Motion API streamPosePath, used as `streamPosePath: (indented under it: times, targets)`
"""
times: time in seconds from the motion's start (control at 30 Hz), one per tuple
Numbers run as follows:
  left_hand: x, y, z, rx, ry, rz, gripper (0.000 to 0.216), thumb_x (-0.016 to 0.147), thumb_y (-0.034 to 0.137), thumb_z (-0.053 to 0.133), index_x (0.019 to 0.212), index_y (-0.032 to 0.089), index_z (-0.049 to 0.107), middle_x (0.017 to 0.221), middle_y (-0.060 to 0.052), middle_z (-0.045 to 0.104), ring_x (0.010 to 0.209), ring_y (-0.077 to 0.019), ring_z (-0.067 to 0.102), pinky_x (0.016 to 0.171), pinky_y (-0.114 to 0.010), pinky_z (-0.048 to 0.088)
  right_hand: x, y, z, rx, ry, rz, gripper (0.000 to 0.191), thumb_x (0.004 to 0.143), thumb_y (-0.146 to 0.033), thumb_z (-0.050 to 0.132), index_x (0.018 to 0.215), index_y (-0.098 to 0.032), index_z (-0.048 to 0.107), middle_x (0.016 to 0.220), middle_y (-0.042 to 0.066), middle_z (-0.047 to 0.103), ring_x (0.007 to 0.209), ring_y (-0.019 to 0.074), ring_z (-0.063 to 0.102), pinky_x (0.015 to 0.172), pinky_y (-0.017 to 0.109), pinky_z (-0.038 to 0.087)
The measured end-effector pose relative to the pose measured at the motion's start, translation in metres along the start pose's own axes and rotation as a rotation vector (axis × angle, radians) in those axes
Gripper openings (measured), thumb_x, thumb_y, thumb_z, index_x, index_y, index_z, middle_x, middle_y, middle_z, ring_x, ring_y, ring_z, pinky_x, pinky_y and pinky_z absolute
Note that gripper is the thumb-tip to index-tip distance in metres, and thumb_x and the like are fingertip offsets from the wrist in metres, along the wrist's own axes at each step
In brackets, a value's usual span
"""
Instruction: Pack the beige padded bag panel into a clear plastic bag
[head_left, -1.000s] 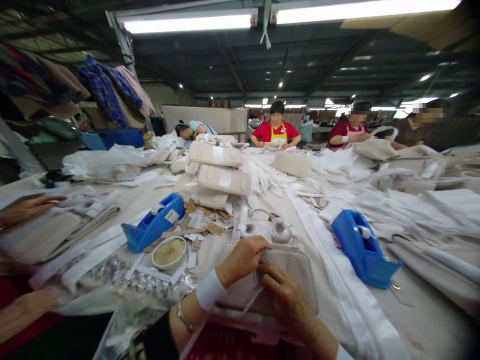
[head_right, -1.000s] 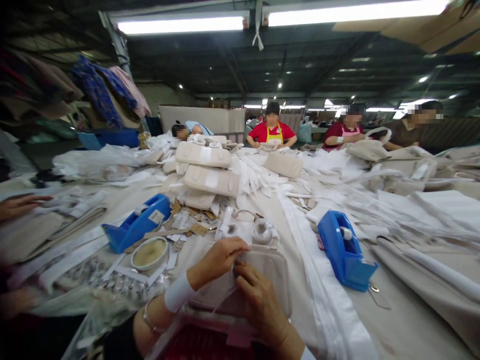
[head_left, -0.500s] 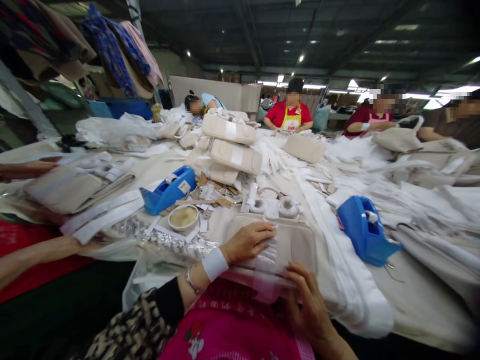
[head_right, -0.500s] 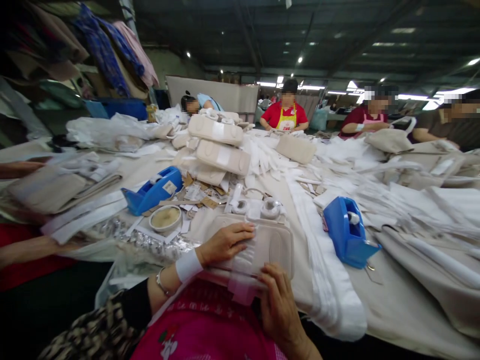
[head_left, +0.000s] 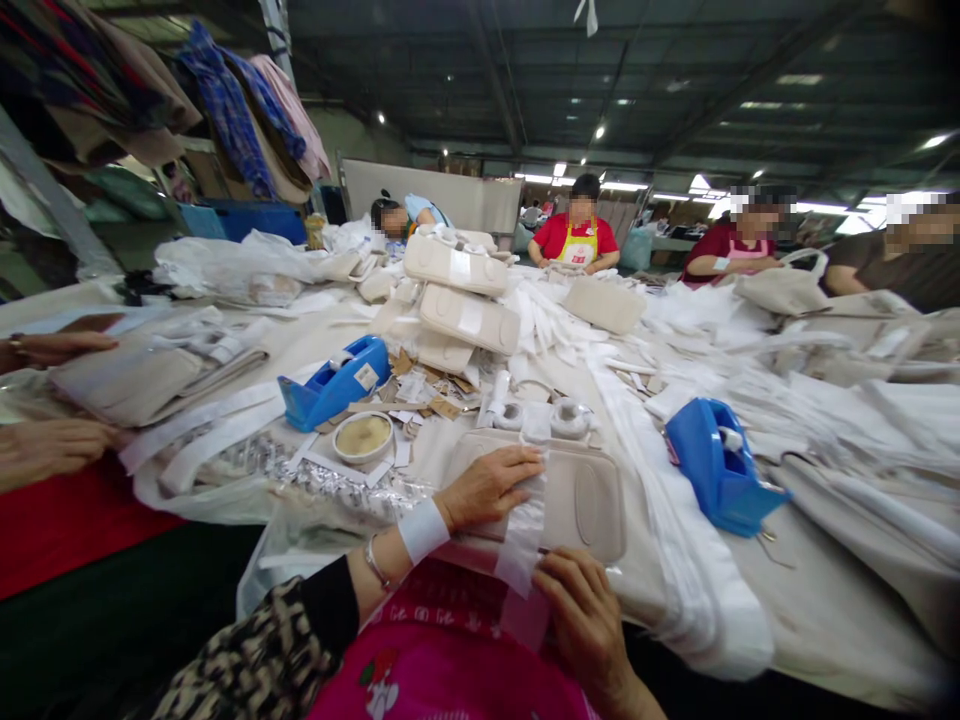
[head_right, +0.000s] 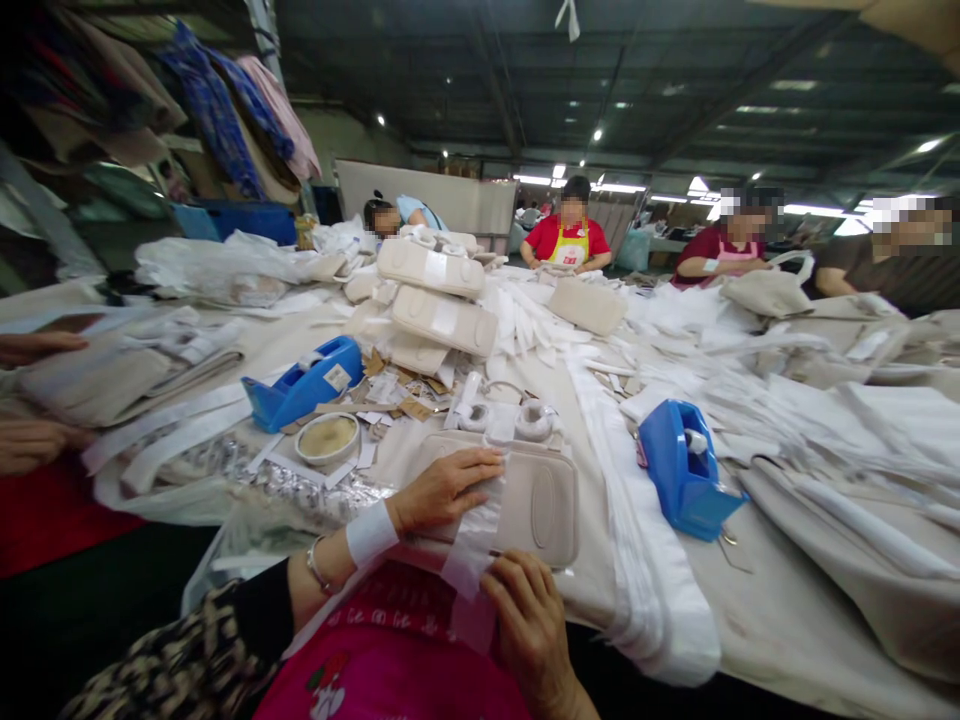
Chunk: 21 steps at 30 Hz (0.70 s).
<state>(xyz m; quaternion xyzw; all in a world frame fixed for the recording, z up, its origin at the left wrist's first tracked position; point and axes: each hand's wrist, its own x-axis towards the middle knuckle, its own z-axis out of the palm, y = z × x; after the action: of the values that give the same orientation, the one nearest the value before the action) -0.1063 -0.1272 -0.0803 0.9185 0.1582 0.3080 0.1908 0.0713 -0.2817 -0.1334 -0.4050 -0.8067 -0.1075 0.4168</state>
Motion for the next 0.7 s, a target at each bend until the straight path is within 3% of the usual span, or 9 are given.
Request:
streamPosePath:
  times: [0.3, 0.53, 0.7]
  targets:
    - [-0.001, -0.001, 0.0, 0.028, 0.005, 0.012, 0.05, 0.09, 0.027, 0.065, 0.136, 0.015, 0.051, 0.145, -0.015, 0.049, 0.141, -0.0238, 0.038, 0.118, -0.041, 0.033, 0.005, -0.016, -0.009, 0.099, 0.027, 0.0, 0.024, 0.098, -0.007, 0.043, 0.093, -0.014, 0.065, 0.087, 0.006, 0.068, 0.092, 0.018, 0.064, 0.088, 0.035, 0.046]
    - [-0.001, -0.005, 0.002, 0.051, -0.01, 0.023, 0.052, 0.092, 0.03, 0.062, 0.141, 0.016, 0.047, 0.149, -0.015, 0.044, 0.144, -0.0237, 0.034, 0.119, -0.043, 0.031, -0.011, -0.029, -0.015, 0.036, 0.017, -0.122, 0.035, 0.102, -0.017, 0.036, 0.09, -0.016, 0.068, 0.078, 0.004, 0.072, 0.08, 0.0176, 0.07, 0.078, 0.033, 0.056]
    - [0.001, -0.005, 0.003, 0.091, -0.032, 0.037, 0.052, 0.094, 0.029, 0.059, 0.141, 0.015, 0.046, 0.15, -0.016, 0.043, 0.145, -0.0236, 0.031, 0.12, -0.042, 0.029, -0.017, -0.038, -0.022, 0.056, 0.011, -0.139, 0.032, 0.1, -0.012, 0.038, 0.089, -0.016, 0.068, 0.075, 0.004, 0.073, 0.079, 0.0166, 0.072, 0.078, 0.029, 0.061]
